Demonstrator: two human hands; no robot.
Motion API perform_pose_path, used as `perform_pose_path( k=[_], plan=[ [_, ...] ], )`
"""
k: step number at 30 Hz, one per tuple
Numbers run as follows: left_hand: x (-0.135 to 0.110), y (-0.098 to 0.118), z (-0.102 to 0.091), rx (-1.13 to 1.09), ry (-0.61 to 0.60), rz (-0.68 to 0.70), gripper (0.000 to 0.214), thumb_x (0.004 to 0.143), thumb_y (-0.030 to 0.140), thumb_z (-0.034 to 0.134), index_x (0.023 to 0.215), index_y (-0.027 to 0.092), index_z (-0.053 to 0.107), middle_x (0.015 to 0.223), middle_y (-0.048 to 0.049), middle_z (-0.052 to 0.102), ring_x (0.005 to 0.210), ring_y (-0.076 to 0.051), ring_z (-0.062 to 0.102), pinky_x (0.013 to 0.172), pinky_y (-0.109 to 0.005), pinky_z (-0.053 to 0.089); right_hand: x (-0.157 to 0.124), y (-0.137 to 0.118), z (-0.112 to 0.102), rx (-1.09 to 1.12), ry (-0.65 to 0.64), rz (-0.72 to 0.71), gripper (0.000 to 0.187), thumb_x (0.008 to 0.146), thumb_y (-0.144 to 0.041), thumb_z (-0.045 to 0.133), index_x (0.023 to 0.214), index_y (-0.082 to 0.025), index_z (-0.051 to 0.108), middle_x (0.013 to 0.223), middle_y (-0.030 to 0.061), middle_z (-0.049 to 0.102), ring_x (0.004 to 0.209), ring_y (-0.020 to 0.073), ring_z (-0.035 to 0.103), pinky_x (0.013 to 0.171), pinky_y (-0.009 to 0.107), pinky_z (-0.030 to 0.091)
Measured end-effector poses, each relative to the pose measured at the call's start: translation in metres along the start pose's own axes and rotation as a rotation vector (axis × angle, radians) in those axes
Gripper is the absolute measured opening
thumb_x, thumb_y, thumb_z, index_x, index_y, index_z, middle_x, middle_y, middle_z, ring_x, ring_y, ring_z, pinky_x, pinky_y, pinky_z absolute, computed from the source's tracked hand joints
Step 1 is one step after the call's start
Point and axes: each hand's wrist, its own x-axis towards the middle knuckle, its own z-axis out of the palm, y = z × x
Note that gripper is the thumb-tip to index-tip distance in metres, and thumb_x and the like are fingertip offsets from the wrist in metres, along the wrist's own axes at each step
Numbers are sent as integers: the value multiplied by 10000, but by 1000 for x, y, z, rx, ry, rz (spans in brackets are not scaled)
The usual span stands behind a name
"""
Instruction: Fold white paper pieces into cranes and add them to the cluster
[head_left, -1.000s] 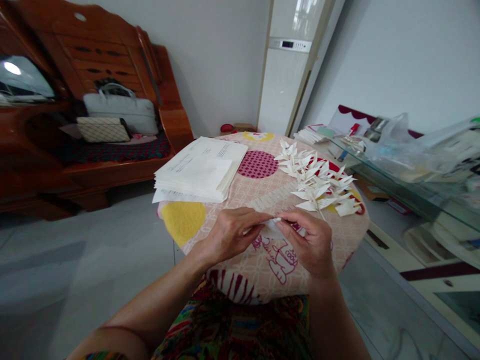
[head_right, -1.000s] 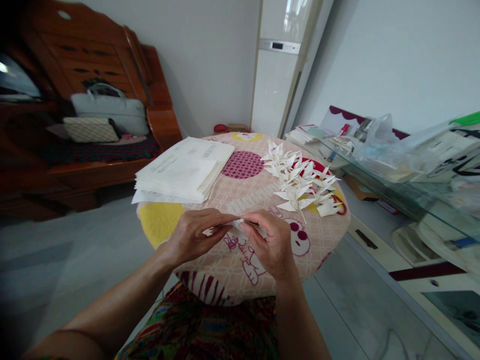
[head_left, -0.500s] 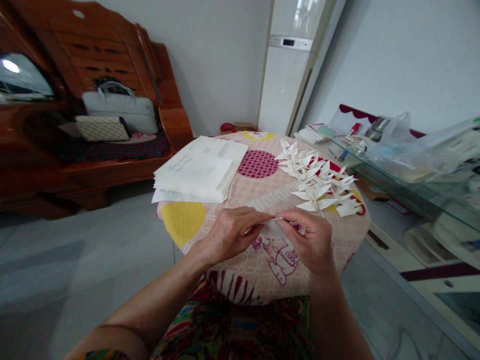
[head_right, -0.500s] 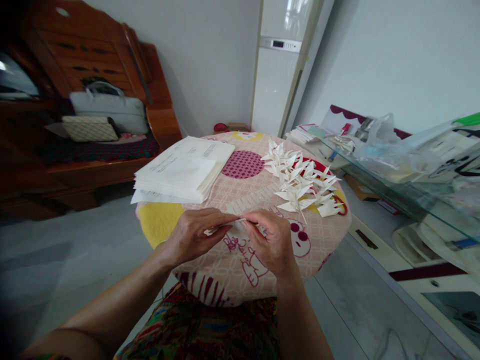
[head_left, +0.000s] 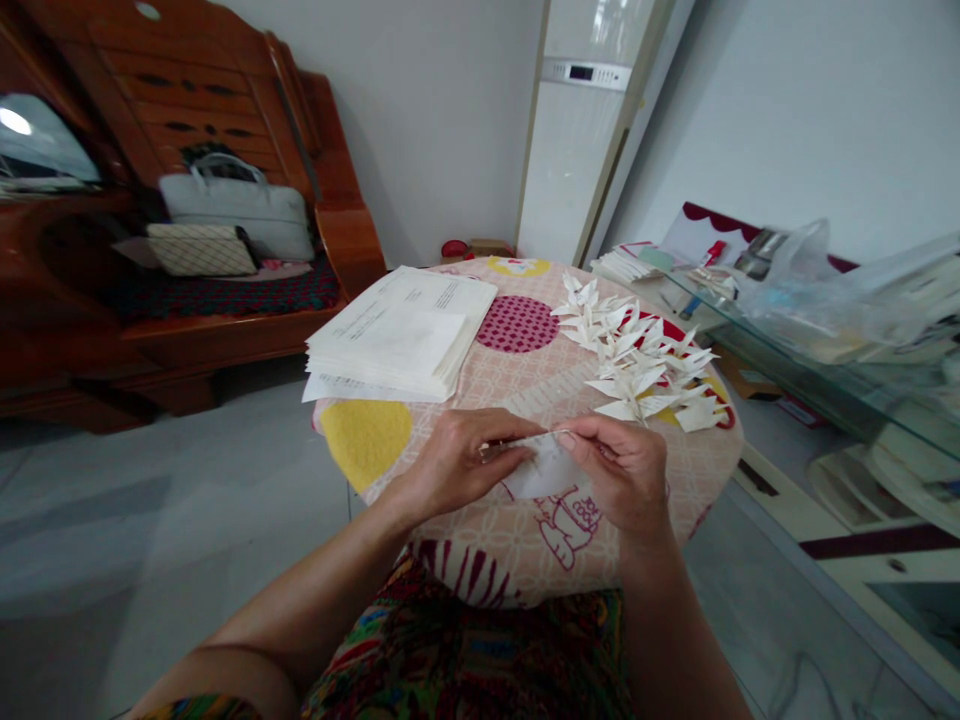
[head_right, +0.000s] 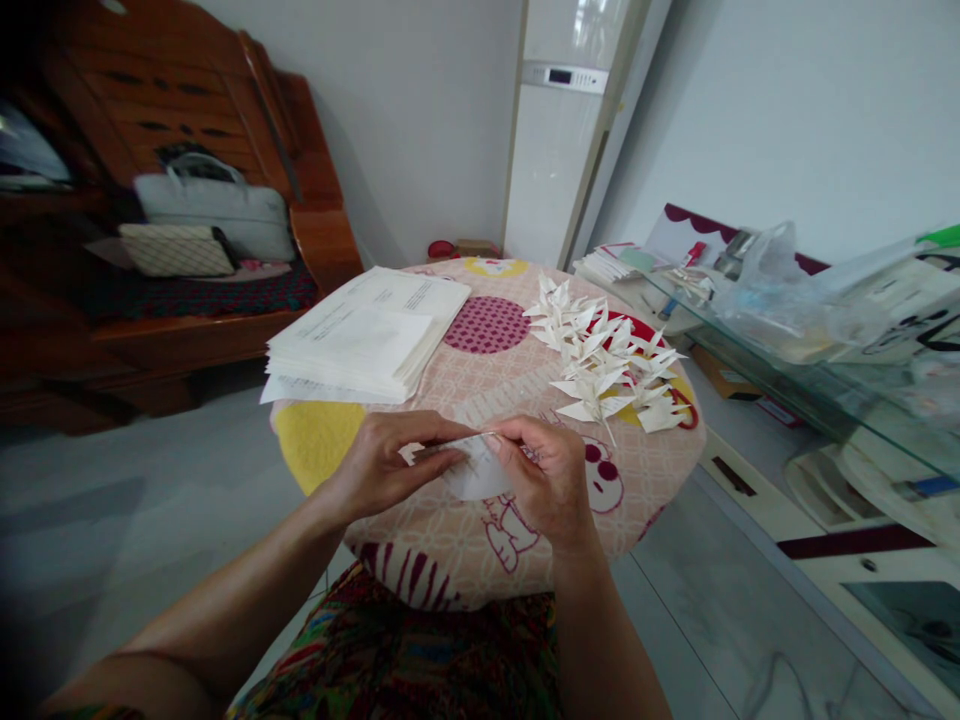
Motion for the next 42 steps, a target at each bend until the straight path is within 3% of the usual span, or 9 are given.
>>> perform_pose_path(
  k=[5, 8, 10, 14, 19, 23, 28, 34, 42],
  plan=[
    [3, -5, 5, -232, 3, -177, 166, 869, 241, 708, 994, 157, 778, 886, -58, 780, 726, -132, 691, 644, -220, 540, 3, 2, 3, 152, 72, 140, 127, 809, -318, 712, 781, -214, 780, 671, 12, 714, 574, 152, 616, 530, 265, 480],
    [13, -26, 10, -426, -50, -300, 247, 869, 288, 697, 1040, 123, 766, 868, -75, 768, 684, -129, 668, 597, -221, 519, 18, 18, 5, 229, 86, 275, 154, 744, -345, 743, 731, -193, 762, 603, 6, 675, 516, 131, 547, 479, 249, 418],
    [24, -48, 13, -468, -119, -331, 311, 881, 289, 660, 1112, 95, 737, 687, -36, 699, 545, -94, 576, 497, -198, 430, 34, 37, 7, 260, 60, 376, 178, 691, -355, 749, 687, -177, 737, 582, 3, 653, 504, 125, 523, 478, 250, 411],
    [48, -99, 22, -380, -230, -351, 447, 824, 192, 633, 1249, 54, 644, 496, 74, 501, 430, -64, 421, 457, -182, 322, 70, 87, 15, 123, 7, 466, 200, 656, -357, 695, 613, -162, 678, 512, -22, 576, 484, 113, 466, 463, 240, 349],
    [61, -134, 29, 15, -305, -377, 465, 795, 155, 637, 1253, 78, 659, 568, 34, 600, 506, -107, 521, 556, -223, 403, 100, 127, 27, -336, -109, 373, 190, 727, -268, 636, 564, -174, 664, 514, -13, 586, 520, 124, 489, 499, 251, 317],
    [56, -140, 31, 267, -239, -171, 442, 770, 146, 694, 1212, 130, 691, 926, -79, 721, 838, -192, 654, 796, -310, 514, 108, 133, 33, -567, -199, 251, 155, 779, -237, 656, 656, -176, 727, 678, 43, 709, 656, 167, 596, 613, 279, 390],
    [47, -143, 33, 225, -318, 151, 371, 869, 39, 514, 1173, 136, 703, 1161, -148, 699, 1095, -221, 646, 963, -375, 525, 95, 123, 25, -720, -158, 119, 126, 811, -213, 643, 754, -181, 751, 781, 83, 735, 739, 199, 627, 698, 308, 430],
    [44, -146, 34, 221, -378, 202, 474, 863, -10, 481, 1246, 178, 689, 1248, -145, 694, 1158, -225, 647, 1003, -396, 529, 67, 118, 1, -369, -222, -18, 176, 751, -132, 623, 790, -189, 785, 788, 48, 740, 727, 187, 649, 700, 306, 480],
    [41, -158, 34, 263, -417, 294, 619, 777, -85, 452, 1285, 192, 673, 1323, -124, 667, 1223, -232, 626, 1038, -426, 521, 52, 132, -7, -363, -247, -26, 177, 724, -100, 671, 813, -202, 785, 785, 37, 726, 682, 171, 631, 653, 298, 505]
  ],
)
